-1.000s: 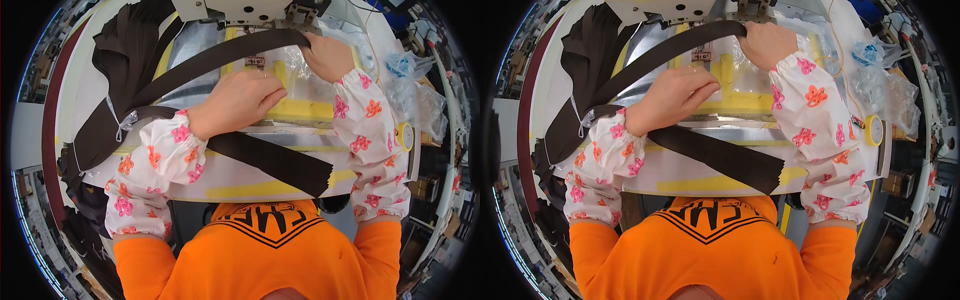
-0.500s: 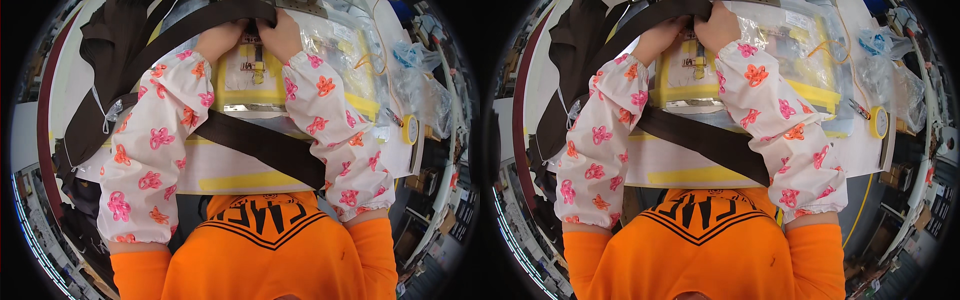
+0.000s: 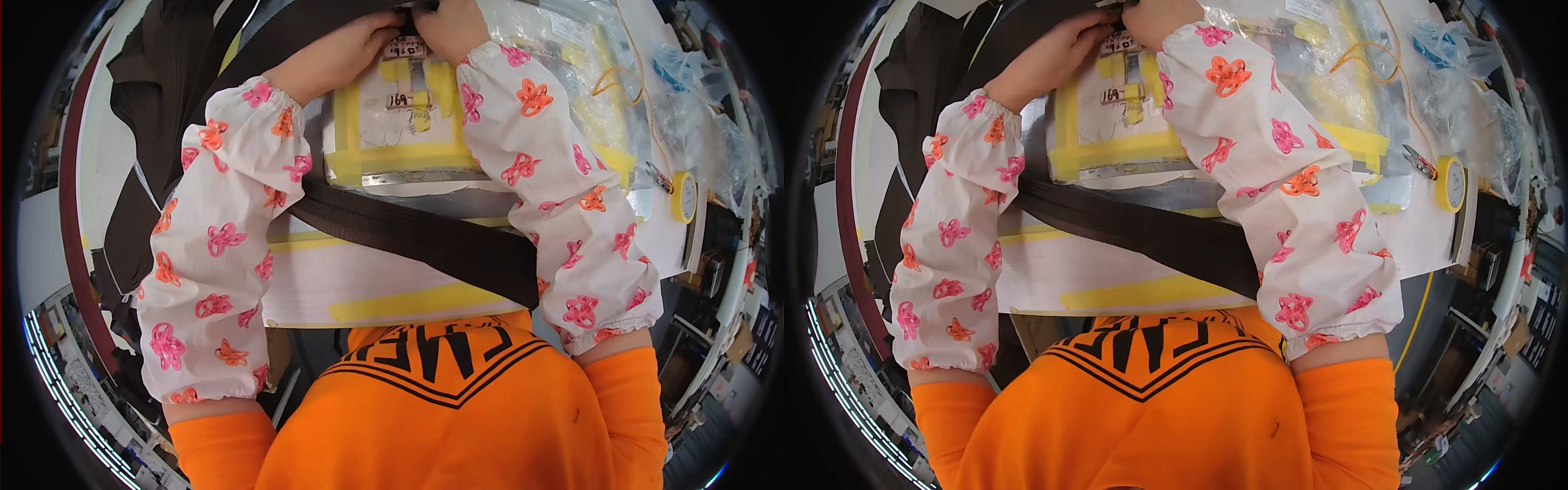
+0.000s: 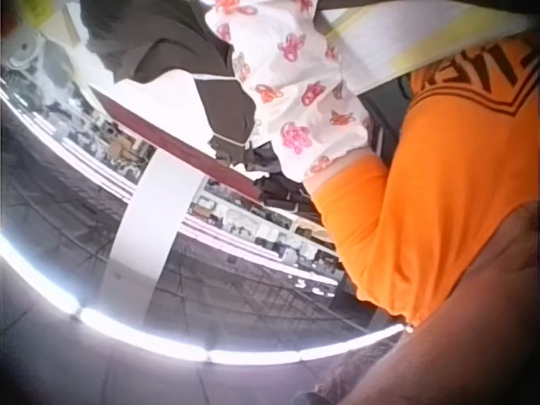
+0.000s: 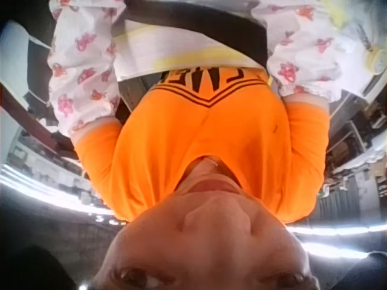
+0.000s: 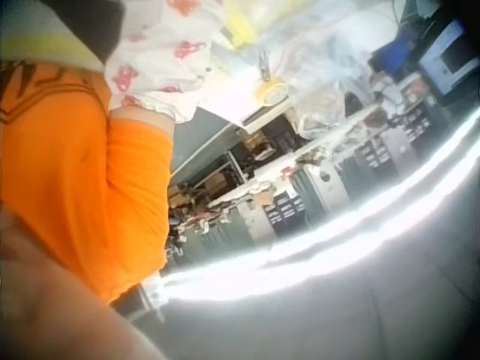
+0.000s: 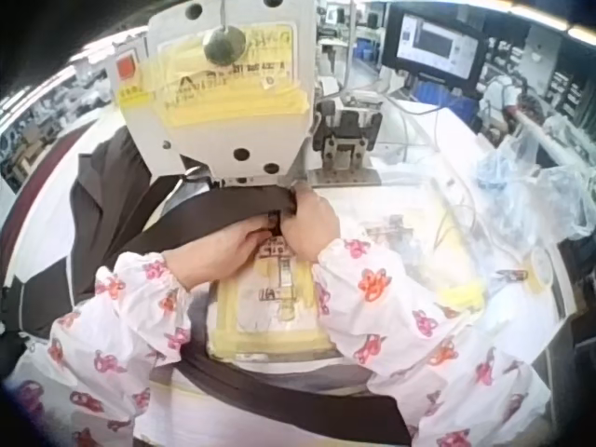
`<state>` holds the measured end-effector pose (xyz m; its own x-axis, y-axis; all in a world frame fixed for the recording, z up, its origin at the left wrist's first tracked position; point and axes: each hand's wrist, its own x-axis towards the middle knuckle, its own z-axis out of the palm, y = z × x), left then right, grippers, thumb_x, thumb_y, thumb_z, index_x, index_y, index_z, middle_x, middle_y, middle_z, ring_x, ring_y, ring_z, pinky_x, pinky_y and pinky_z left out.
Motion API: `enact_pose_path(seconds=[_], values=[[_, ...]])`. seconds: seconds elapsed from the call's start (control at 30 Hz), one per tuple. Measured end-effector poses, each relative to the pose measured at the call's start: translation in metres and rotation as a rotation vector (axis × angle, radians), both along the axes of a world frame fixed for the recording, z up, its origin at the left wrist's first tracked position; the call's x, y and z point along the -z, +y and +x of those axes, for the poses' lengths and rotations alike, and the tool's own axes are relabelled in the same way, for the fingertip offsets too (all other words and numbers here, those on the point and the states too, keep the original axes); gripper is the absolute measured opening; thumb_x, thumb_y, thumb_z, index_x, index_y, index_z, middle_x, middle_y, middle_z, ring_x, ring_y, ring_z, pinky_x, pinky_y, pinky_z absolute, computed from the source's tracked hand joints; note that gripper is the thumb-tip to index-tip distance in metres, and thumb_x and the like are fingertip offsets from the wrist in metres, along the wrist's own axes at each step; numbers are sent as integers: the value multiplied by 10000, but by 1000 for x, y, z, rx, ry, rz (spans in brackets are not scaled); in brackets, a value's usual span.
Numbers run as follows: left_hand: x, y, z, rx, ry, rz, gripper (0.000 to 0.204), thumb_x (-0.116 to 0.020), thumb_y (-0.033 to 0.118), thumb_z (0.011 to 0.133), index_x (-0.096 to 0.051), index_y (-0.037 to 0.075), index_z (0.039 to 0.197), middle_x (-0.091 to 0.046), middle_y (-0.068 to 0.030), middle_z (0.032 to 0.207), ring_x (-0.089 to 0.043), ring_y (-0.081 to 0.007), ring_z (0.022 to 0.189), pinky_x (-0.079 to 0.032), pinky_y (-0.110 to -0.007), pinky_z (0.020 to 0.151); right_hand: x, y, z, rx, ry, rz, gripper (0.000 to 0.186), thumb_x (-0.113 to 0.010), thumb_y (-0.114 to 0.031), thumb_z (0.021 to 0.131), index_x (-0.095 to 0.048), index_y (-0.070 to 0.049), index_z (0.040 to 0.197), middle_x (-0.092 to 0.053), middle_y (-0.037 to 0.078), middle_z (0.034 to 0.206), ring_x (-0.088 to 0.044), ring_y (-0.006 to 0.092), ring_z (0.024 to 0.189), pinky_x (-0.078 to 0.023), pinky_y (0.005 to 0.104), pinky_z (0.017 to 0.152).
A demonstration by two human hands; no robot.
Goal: Sewing hardware and labels onto fabric or leather straps using an industrial sewing machine.
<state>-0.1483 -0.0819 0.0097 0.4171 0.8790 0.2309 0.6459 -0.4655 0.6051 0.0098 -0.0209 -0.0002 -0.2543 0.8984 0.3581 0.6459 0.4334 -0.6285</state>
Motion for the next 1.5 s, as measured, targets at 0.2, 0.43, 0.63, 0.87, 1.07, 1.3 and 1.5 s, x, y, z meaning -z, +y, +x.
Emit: enact_pose_path(seconds=[0.2, 0.43, 0.63, 0.87, 1.07, 1.3, 1.5], values=[[-17, -7, 10, -50, 278, 22, 283, -434, 140, 914, -542, 34, 1153, -581, -154, 1127, -563, -353, 981, -473, -374, 815, -1, -3, -1, 41, -50, -37, 279, -501, -103, 759, -507, -18, 1024, -606, 284, 813, -580, 456, 797, -454, 526, 724], [0, -5, -6, 119, 249, 269, 298, -474, 161, 911, -526, 29, 1173, -530, -180, 1197, -537, -348, 1040, -451, -372, 875, 4, -4, 3, -12, 37, 13, 270, -506, -98, 762, -516, -16, 1020, -606, 282, 799, -577, 465, 771, -453, 522, 695], [-8, -7, -8, 131, 194, 80, 329, -516, 208, 900, -517, 27, 1175, -509, -186, 1212, -532, -359, 1036, -449, -374, 872, 8, -5, 4, 12, 182, 49, 288, -548, -143, 786, -547, 8, 1031, -626, 260, 837, -602, 433, 789, -476, 456, 686], [-9, -5, -18, 215, 181, 159, 303, -569, 208, 862, -526, 22, 1098, -508, -215, 1168, -503, -369, 1055, -441, -385, 873, 1, -46, 14, -186, 219, 13, 456, -600, -115, 801, -454, 22, 1211, -610, 191, 868, -590, 324, 747, -481, 359, 681], [-12, -4, -15, 194, 156, 100, 243, -569, 186, 855, -530, 22, 1030, -539, -197, 1056, -534, -371, 937, -454, -410, 776, 4, -52, 23, -306, -51, 166, 419, -532, -34, 754, -527, 46, 1165, -545, 210, 1186, -552, 297, 881, -452, 375, 771], [-39, -29, -3, 84, 295, 51, 163, -587, 136, 818, -561, 6, 913, -584, -160, 691, -566, -351, 639, -453, -405, 589, -16, -63, -5, -92, -826, 355, 398, -552, -132, 734, -586, 3, 1107, -577, 140, 1186, -564, 239, 906, -430, 325, 722], [-54, -40, 1, -26, 604, 498, 346, -532, -24, 742, -576, -15, 1085, -594, -149, 1117, -565, -298, 1044, -463, -358, 898, -16, -63, 1, -121, -692, 394, 358, -544, -104, 736, -592, -10, 1079, -561, 110, 1182, -544, 222, 958, -399, 347, 764]])
